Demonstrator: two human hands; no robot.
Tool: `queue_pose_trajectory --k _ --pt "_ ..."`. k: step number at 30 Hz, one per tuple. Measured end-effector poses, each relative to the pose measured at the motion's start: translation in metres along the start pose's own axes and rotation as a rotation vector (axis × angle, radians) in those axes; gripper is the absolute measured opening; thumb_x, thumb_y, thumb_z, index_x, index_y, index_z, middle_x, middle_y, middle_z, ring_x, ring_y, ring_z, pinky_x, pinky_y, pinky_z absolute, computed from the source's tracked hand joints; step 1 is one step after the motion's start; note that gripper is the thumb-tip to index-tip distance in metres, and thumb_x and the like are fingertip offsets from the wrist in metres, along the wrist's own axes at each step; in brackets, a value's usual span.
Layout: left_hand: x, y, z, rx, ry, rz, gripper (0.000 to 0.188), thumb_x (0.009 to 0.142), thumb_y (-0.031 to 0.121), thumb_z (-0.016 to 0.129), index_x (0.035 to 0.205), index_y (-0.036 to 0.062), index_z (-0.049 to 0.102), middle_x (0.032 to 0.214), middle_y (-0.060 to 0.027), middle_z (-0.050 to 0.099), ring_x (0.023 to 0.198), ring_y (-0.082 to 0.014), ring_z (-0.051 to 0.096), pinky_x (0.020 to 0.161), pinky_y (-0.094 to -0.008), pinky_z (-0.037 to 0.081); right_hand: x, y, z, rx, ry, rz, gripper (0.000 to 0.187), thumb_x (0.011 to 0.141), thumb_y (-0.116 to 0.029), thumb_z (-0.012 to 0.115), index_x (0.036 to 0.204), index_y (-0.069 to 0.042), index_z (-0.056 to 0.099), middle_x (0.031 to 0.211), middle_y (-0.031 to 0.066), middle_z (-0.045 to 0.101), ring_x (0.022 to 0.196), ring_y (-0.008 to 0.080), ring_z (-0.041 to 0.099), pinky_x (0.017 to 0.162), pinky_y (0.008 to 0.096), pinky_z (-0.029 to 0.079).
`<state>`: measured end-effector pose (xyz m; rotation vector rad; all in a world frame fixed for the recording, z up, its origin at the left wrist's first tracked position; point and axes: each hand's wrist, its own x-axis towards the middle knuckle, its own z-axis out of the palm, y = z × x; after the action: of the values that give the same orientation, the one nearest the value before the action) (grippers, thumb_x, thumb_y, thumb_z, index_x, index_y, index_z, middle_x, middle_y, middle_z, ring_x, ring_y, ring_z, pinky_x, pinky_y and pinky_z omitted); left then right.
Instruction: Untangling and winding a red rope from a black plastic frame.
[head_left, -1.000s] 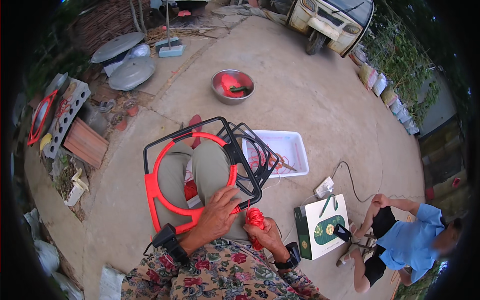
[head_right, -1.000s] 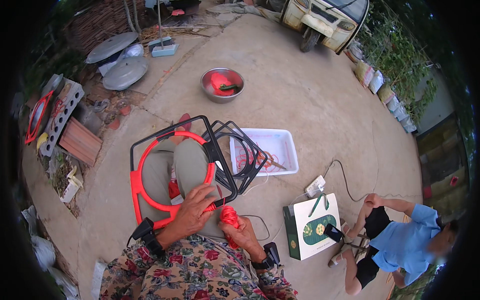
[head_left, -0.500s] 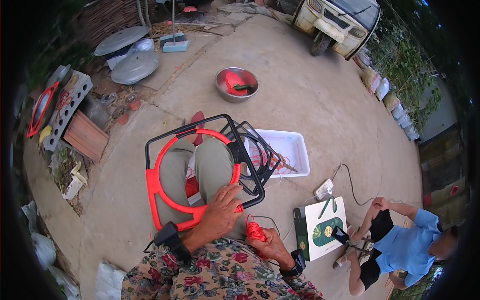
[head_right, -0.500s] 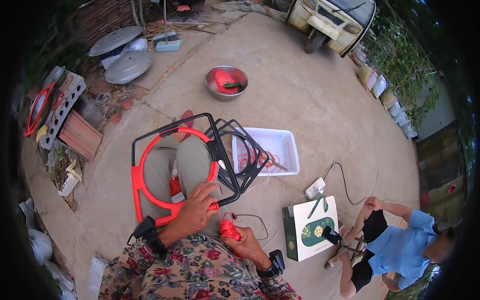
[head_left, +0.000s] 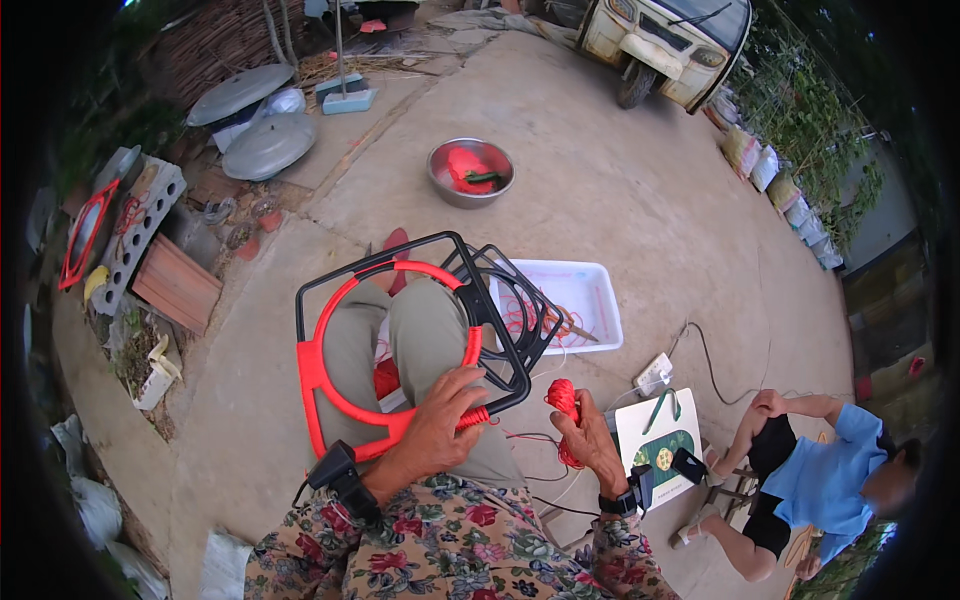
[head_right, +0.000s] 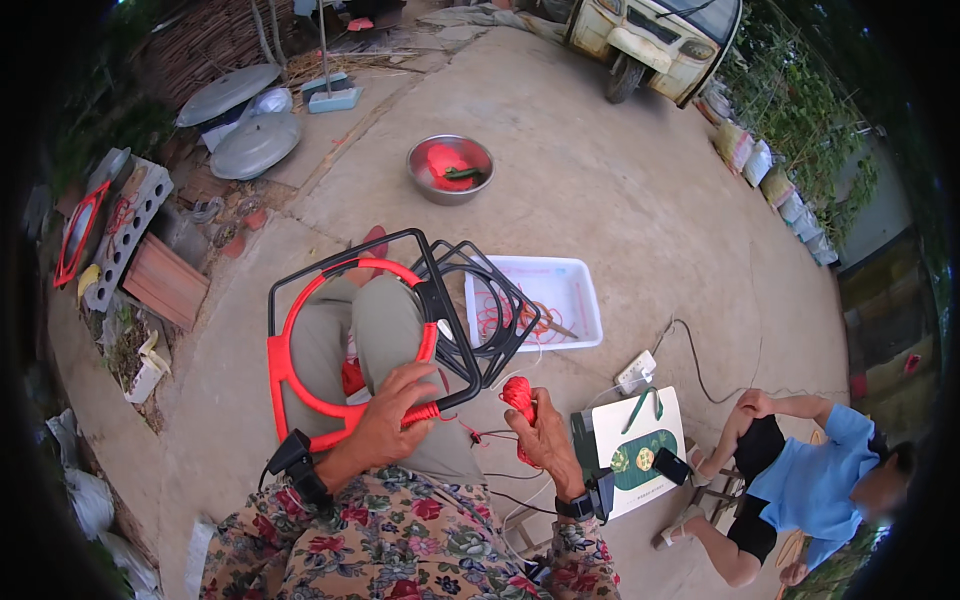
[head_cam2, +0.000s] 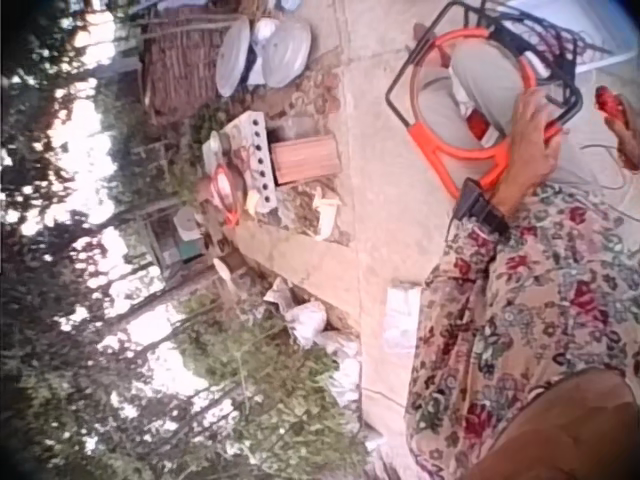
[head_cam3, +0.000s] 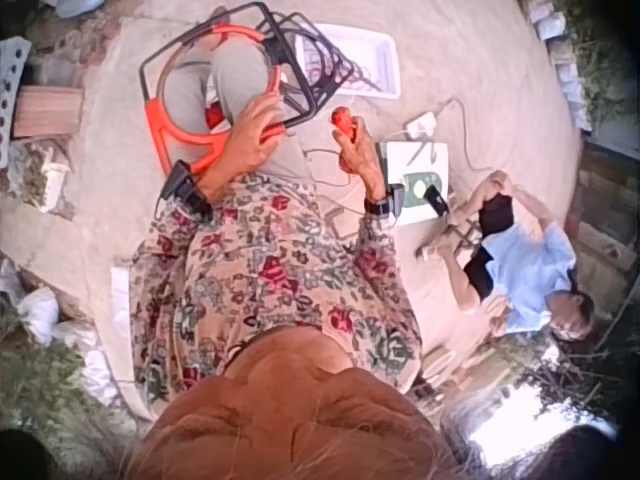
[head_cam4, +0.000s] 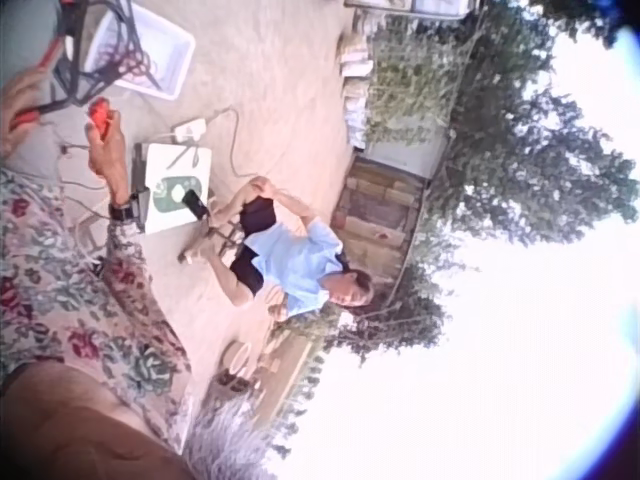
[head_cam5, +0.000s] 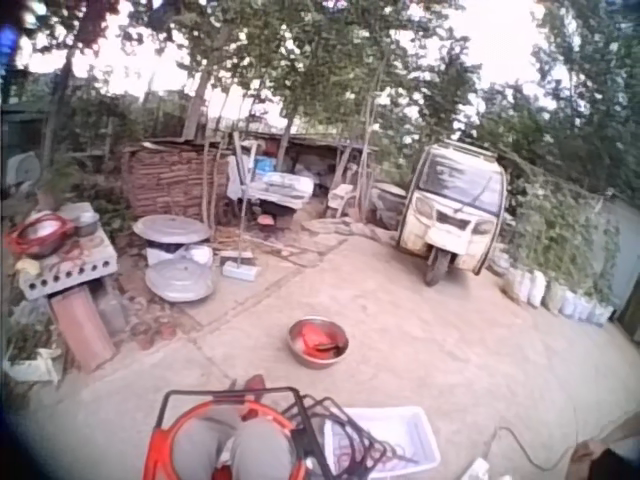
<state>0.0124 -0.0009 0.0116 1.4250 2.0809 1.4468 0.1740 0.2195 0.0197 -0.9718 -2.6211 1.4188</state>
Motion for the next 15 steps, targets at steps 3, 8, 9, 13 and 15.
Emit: queue_pose_trajectory --k 3,8,9,13,15 --pt "0.004 0.004 -0.002 -0.140 0.026 -0.072 0.043 0.085 0.009 0.067 0.126 -0.0010 0.056 0.140 -0.0210 0.047 0.132 -0.0381 0.044 0.112 -0.0447 0.034 0.014 -0.046 -0.015 -0.116 0.007 0.002 0.035 0.089 -0.023 0.065 0.116 -0.003 0.055 0.091 0.0144 0.062 0.081 0.0295 0.059 0.072 0.0408 0.045" --pt "0.027 0.010 0.009 0.043 0.191 -0.052 0.046 0.093 0.020 0.067 0.133 0.0022 0.054 0.131 -0.0162 0.056 0.121 -0.0317 0.053 0.098 -0.0418 0.037 0.044 -0.092 -0.006 -0.594 0.217 -0.747 0.030 0.074 -0.009 0.074 0.103 -0.009 0.068 0.094 0.0046 0.062 0.096 0.0260 0.055 0.089 0.0415 0.036" --pt "0.029 0.008 0.013 0.045 0.187 -0.050 0.046 0.093 0.020 0.067 0.133 0.0022 0.054 0.131 -0.0162 0.056 0.121 -0.0317 0.053 0.098 -0.0418 0.037 0.050 -0.092 0.000 -0.591 0.221 -0.745 0.030 0.074 -0.009 0.074 0.103 -0.009 0.068 0.094 0.0046 0.062 0.096 0.0260 0.055 0.089 0.0415 0.036" --pt "0.038 0.004 0.023 0.110 0.285 -0.066 0.038 0.089 0.014 0.068 0.124 0.0038 0.060 0.113 -0.0098 0.064 0.105 -0.0272 0.058 0.086 -0.0402 0.038 0.065 -0.080 0.017 -0.619 0.164 -0.923 0.026 0.070 -0.011 0.076 0.095 -0.012 0.069 0.088 0.0040 0.058 0.094 0.0253 0.054 0.094 0.0454 0.036" --pt "0.042 0.000 0.024 0.098 0.315 -0.085 0.033 0.087 0.011 0.069 0.119 0.0042 0.063 0.107 -0.0082 0.065 0.100 -0.0270 0.059 0.083 -0.0404 0.038 0.063 -0.079 0.018 -0.574 0.155 -0.907 0.027 0.068 -0.012 0.078 0.094 -0.011 0.068 0.095 0.0045 0.061 0.099 0.0260 0.055 0.096 0.0471 0.036"
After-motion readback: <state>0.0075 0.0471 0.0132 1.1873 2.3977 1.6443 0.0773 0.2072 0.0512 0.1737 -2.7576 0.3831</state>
